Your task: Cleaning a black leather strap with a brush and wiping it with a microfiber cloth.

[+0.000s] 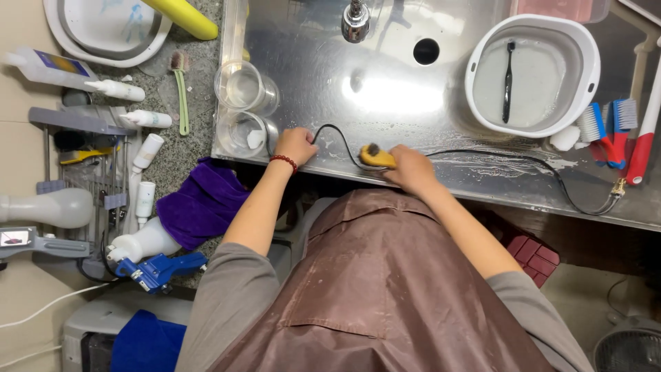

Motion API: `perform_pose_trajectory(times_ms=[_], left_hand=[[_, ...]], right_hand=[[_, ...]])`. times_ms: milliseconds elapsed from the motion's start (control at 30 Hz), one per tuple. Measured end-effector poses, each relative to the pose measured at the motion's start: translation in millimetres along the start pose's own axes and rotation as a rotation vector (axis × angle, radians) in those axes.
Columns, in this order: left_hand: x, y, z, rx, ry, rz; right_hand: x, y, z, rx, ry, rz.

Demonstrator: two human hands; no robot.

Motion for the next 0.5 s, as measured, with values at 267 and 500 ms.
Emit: perform_pose_trajectory(times_ms=[267, 500], left_hand=[[41, -7, 60, 0.025, -0.699, -0.630], [32, -22, 111, 0.070, -0.824, -0.877]], right_hand=[[14, 12, 27, 0.104, 0.098, -0.007], [-43, 21, -34, -0.163, 0.532, 0.318]])
Point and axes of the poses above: each hand's wrist, its own y-axis towards the middle knuckle, its own x-axis out of the palm, z = x × y, the point moved 9 cm from there along y, towards the middle knuckle, and after that the axes turned 8 degrees about z, right-handed, at the moved point
